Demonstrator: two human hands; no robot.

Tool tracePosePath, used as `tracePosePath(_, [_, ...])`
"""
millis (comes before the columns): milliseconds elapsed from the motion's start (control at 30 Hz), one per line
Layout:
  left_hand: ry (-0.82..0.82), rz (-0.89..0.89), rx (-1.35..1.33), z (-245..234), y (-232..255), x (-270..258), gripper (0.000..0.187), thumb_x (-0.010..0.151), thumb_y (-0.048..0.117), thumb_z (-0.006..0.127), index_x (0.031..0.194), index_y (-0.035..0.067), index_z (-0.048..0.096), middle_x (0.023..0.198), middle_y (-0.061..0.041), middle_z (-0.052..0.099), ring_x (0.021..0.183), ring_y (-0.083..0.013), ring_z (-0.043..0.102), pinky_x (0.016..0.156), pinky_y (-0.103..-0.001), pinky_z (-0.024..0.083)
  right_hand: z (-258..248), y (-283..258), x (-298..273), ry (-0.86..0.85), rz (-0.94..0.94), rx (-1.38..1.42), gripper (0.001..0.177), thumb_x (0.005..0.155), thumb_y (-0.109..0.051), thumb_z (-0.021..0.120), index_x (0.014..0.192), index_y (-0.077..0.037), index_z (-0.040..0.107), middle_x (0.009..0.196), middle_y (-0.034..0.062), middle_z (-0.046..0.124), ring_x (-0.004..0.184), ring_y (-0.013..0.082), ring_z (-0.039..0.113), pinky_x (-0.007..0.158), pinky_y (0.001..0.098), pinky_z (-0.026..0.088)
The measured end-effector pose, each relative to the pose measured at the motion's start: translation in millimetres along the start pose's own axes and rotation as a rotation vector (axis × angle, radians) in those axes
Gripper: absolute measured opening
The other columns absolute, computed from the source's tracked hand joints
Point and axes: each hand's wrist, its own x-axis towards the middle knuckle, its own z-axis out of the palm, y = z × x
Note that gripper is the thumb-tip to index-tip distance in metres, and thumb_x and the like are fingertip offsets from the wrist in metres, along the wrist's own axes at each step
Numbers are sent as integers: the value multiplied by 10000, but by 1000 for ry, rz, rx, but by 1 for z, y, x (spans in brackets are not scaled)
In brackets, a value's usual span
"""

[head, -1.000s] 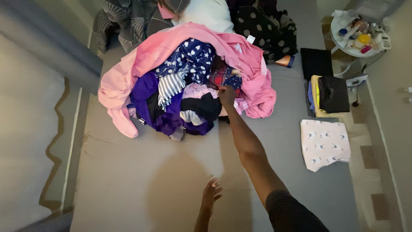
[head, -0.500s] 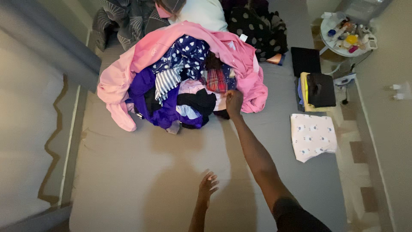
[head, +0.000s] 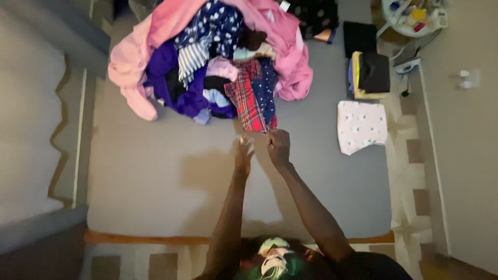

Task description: The person folds a pair of plaid trousers on a bed, aligning the legs and smoothing the fabric by hand before folding them into a small rectangle.

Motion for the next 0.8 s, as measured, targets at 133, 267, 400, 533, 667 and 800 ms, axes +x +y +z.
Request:
tracePosePath(133, [0,30,-88,12,9,23,606,1077,464,415,1604,182,316,1576,-129,442,1367,-281,479,1093,-455,394,-19,-16,-53,-73,60,17,111,851,35,735,913,-35,675,952,128,705,1003,322,673,928,451,515])
tracePosePath(267, [-32,35,-211,7,-1,2,544,1086,375,474,1586,204,346,1471,-122,526,1295,-275,524,1056,-413,442,-34,-23,-99,-131,90,28,148,790,71,692,899,-28,675,977,135,720,1025,350,666,924,459,513])
tracePosePath(400, [114,174,-197,1,-12,-39,457,1171,231,539,1577,123,359,1305,-55,556,1176,-230,524,991,-419,452,-45,-32,-138,-222,127,29,161,772,77,665,918,11,658,956,170,690,997,367,654,914,486,502])
tracePosePath(533, [-3,302,-307,-18,-14,-92,425,1133,241,429,1540,120,403,1376,-55,597,1211,-201,595,1048,-399,484,-63,-54,-157,-231,113,91,102,771,21,690,788,-44,612,864,143,677,968,353,665,877,485,503])
tracePosePath(667, [36,316,-289,-31,-16,-127,390,1101,254,460,1437,58,496,1419,-127,604,1289,-284,597,1132,-466,480,-80,-81,-174,-335,225,89,229,930,-80,740,767,-34,585,829,162,651,898,342,657,856,469,500])
tracePosePath(800, [41,236,-540,-39,-19,-152,536,1092,435,413,1397,13,543,1377,-173,612,1244,-332,606,1087,-507,502,-90,-93,-196,-467,366,268,138,925,-153,708,943,-32,644,937,140,700,880,310,696,819,454,559])
